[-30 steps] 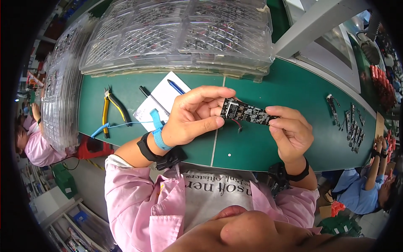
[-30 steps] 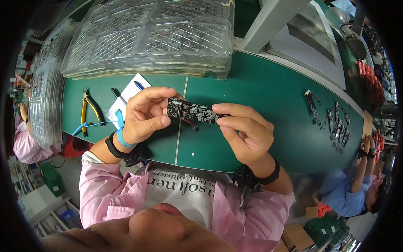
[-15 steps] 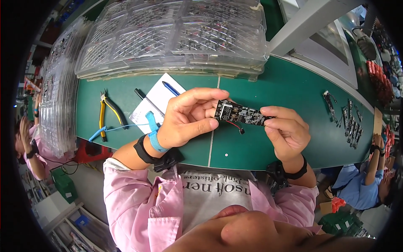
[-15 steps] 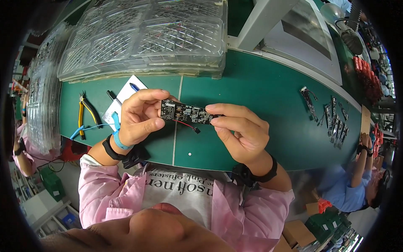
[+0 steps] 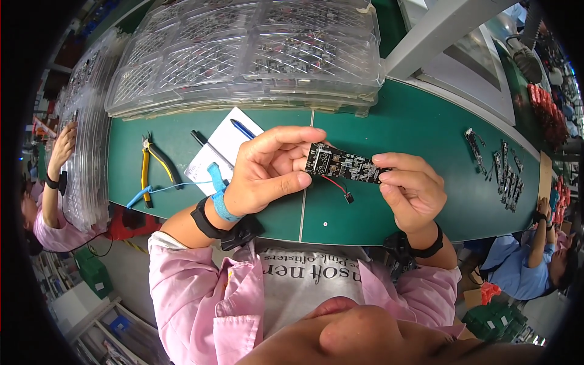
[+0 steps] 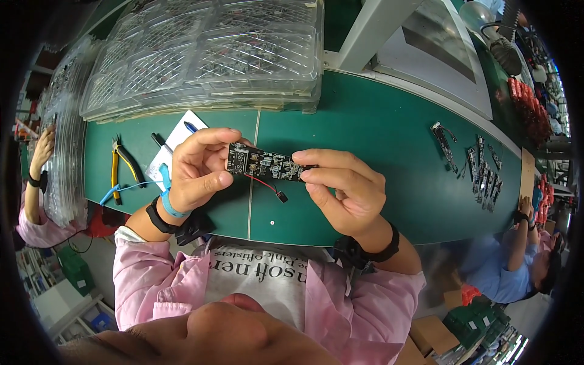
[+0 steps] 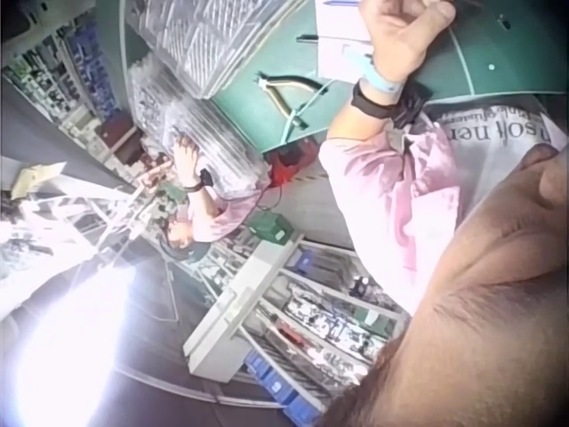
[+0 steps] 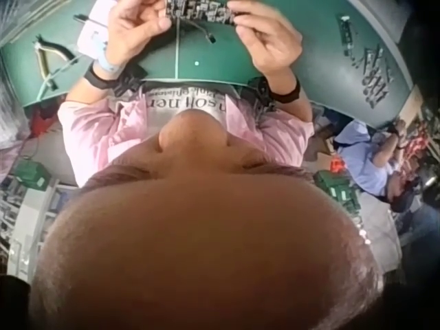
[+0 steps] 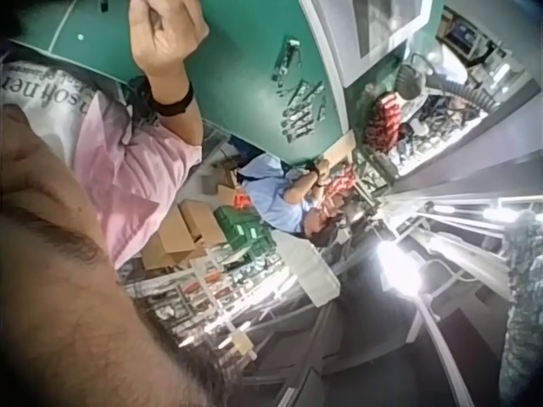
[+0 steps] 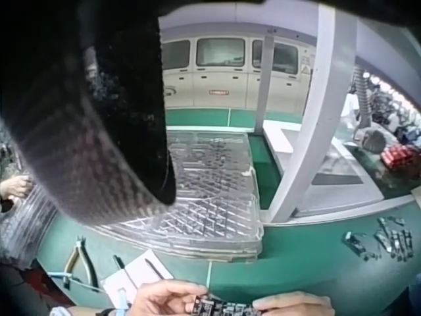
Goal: The person picks up a circuit board from a tray, turns it over, and touches the wires before writing on a piece of paper. They then pick up another circuit board, turn it over, and touch the wires before placing it on the table.
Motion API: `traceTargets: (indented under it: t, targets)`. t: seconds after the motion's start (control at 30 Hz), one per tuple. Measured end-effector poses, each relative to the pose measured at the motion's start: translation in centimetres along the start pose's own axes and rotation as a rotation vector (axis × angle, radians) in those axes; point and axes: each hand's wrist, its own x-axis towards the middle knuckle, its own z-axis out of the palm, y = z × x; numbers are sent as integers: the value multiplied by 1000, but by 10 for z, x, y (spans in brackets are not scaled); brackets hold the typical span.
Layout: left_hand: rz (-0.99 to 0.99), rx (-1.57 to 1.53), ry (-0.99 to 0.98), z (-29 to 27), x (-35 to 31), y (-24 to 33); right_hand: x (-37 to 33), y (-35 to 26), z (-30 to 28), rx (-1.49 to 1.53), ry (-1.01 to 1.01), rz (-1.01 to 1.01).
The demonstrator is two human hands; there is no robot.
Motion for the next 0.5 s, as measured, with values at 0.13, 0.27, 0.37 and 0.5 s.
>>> traceTargets:
  t: [0.13,0.27,0.37,0.5]
  targets:
    - [13,-4,12,0,-2,-1,0,1,1,-3,-4,-18]
    - [24,-41,-11,1,0,-1,0,1,1,-6,-6,-15]
    - [27,-62,-34,-1,0,-1,-1,0,1,-14,-3,-15]
    - [33,-60,-62,-2,-1,-2,-1,-1,2,-3,-7,21]
